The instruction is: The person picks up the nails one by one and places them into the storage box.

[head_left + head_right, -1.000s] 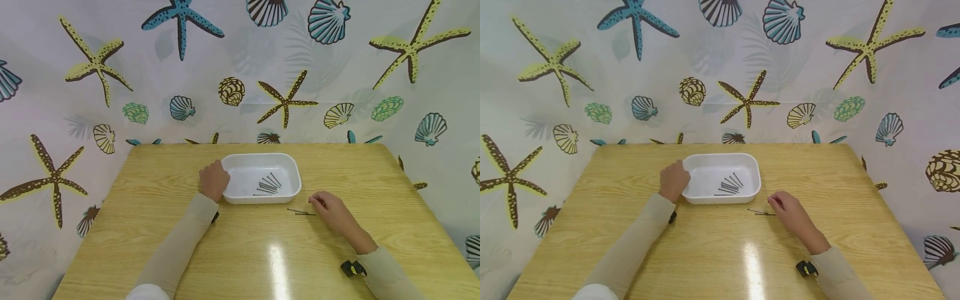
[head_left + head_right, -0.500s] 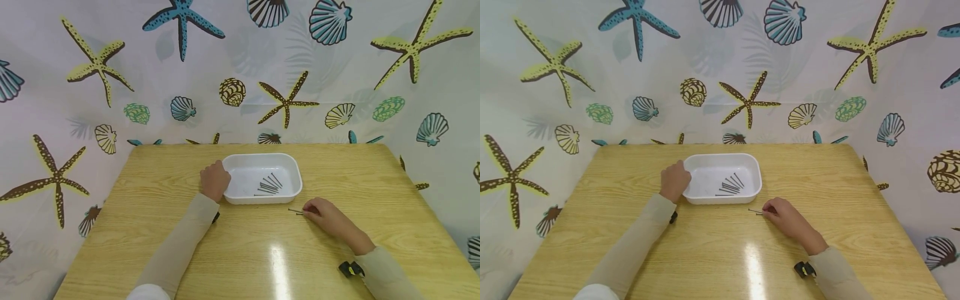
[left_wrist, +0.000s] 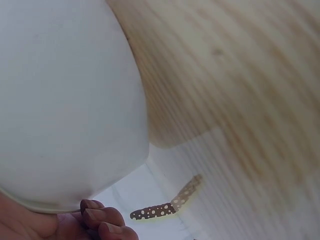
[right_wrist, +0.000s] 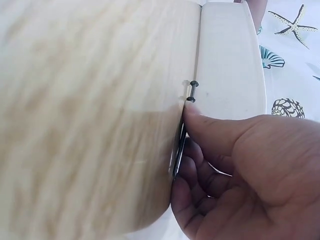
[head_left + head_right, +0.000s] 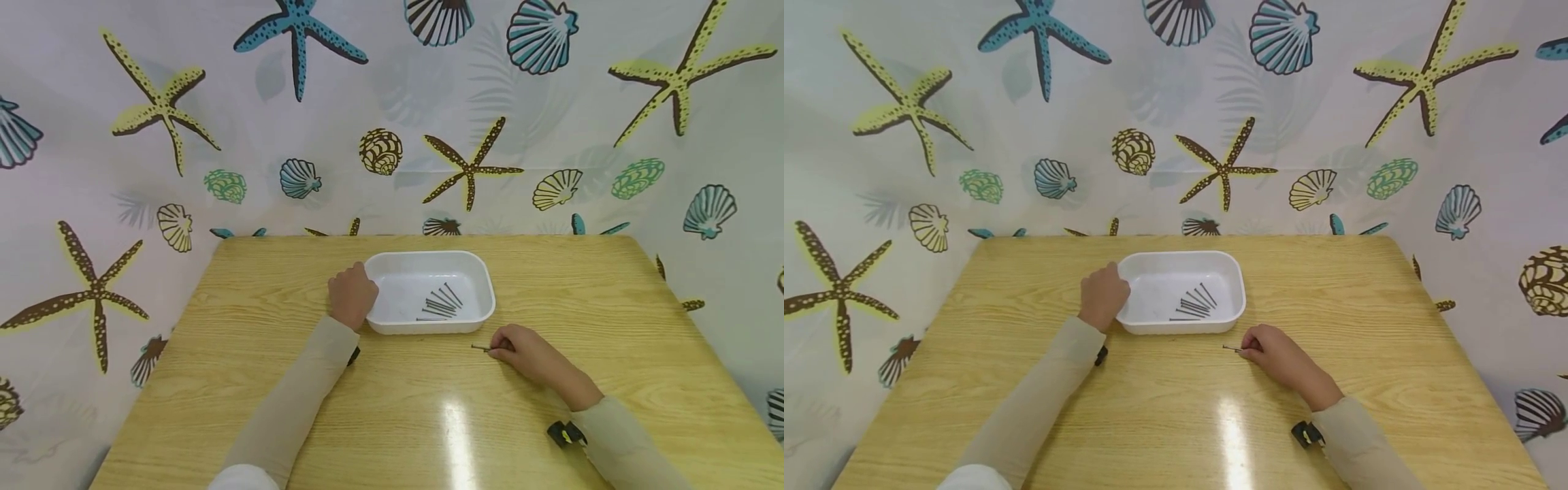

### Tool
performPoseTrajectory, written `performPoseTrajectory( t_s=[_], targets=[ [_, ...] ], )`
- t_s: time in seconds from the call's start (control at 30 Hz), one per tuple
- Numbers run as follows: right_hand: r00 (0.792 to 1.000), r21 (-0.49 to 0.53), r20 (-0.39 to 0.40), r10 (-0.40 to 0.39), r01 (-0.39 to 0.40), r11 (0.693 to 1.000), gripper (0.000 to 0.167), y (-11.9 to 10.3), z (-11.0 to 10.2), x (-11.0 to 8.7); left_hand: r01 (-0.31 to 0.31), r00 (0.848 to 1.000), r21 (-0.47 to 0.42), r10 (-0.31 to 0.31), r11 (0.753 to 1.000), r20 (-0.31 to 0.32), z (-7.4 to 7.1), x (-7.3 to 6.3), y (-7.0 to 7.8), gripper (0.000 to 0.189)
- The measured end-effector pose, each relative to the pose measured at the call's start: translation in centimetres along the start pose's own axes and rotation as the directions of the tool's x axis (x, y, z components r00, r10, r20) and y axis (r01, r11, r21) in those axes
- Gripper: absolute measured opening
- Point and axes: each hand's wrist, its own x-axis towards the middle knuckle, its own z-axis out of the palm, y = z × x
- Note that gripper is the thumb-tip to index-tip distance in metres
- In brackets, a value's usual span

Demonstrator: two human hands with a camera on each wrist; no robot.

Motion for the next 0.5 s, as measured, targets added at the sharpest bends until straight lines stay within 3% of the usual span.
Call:
performPoseTrajectory(
  t_s=[0.5],
  targets=[
    [1.0,0.015,0.022,-0.004,0.004,1.0,0.007,-0.15,-0.08,0.21,0.008,1.0,-0.01,-0.008,1.0,0.014,-0.39,-0.22,0.21,0.026]
  ],
)
